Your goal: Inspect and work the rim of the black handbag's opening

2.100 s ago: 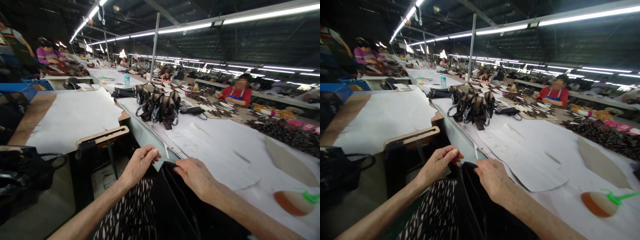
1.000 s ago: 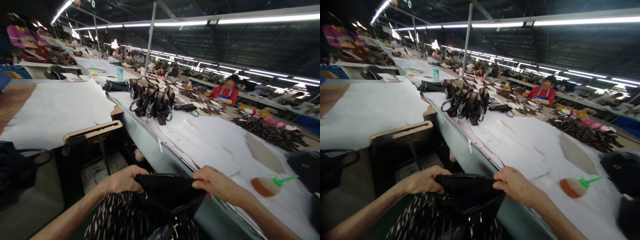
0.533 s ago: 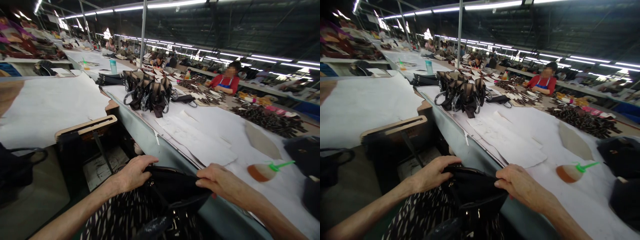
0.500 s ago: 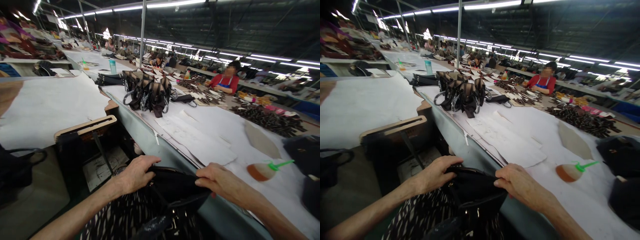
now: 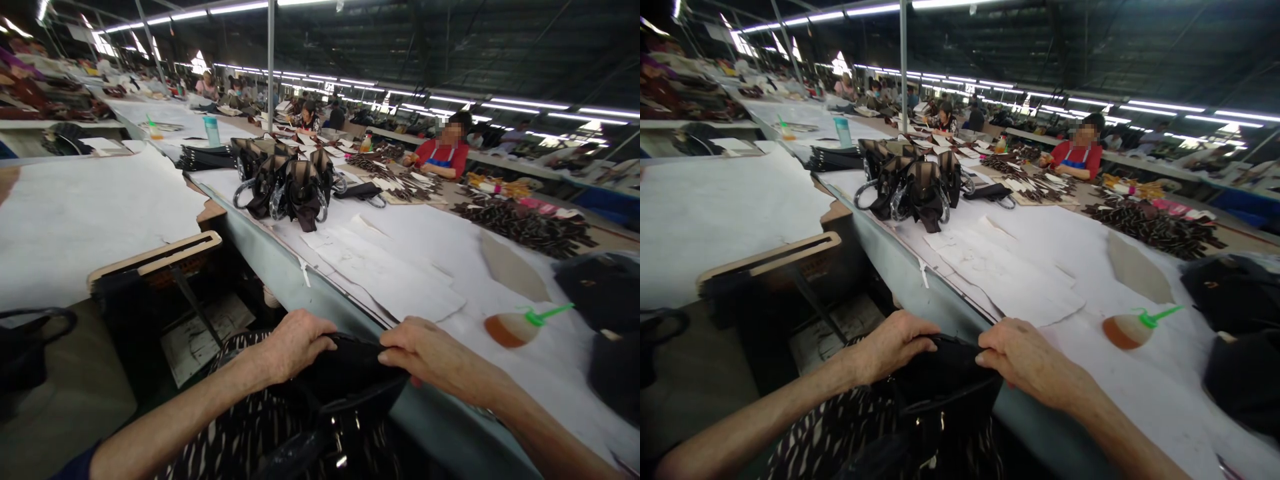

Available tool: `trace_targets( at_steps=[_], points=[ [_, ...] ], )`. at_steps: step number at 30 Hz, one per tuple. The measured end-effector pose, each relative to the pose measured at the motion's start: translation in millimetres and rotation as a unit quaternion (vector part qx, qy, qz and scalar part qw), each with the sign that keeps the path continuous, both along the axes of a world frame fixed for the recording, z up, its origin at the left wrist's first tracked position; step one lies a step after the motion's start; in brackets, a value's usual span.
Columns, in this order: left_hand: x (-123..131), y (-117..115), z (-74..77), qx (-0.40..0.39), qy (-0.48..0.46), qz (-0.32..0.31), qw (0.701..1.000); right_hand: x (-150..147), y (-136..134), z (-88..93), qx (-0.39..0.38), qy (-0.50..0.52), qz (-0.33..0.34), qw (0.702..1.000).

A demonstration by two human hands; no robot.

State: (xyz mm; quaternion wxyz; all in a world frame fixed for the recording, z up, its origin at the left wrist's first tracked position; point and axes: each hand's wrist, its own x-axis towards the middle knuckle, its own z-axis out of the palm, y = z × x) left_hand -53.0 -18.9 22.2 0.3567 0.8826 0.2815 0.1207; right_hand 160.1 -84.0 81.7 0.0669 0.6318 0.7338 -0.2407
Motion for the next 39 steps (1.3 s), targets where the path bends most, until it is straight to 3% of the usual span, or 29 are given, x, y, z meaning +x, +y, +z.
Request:
trace_targets(
  at_steps=[9, 22, 27, 35, 39],
  points=[
    [10.2, -3.5, -10.8, 0.142, 0.013, -0.050, 0.989, 0.5, 2.9, -0.3, -0.009, 0.025, 0.002, 1.000],
    [14.5, -1.2, -16.9, 0.133, 0.019, -0.027, 0.991, 1.9, 4.3, -3.3, 0.006, 0.047, 0.020, 0.999],
    [18.6, -2.6, -11.6, 0.092, 0.013, 0.014, 0.996, 1.0, 4.1, -3.6, 0.023, 0.021, 0.034, 0.999],
    [26.1, -5.0, -1.0, -0.072, -0.011, 0.074, 0.995, -12.1, 4.9, -7.6, 0.074, -0.083, 0.013, 0.994],
    [25.8, -2.8, 0.8, -0.112, -0.001, 0.087, 0.990, -21.5, 6.8, -5.4, 0.066, -0.047, -0.013, 0.997]
  ],
)
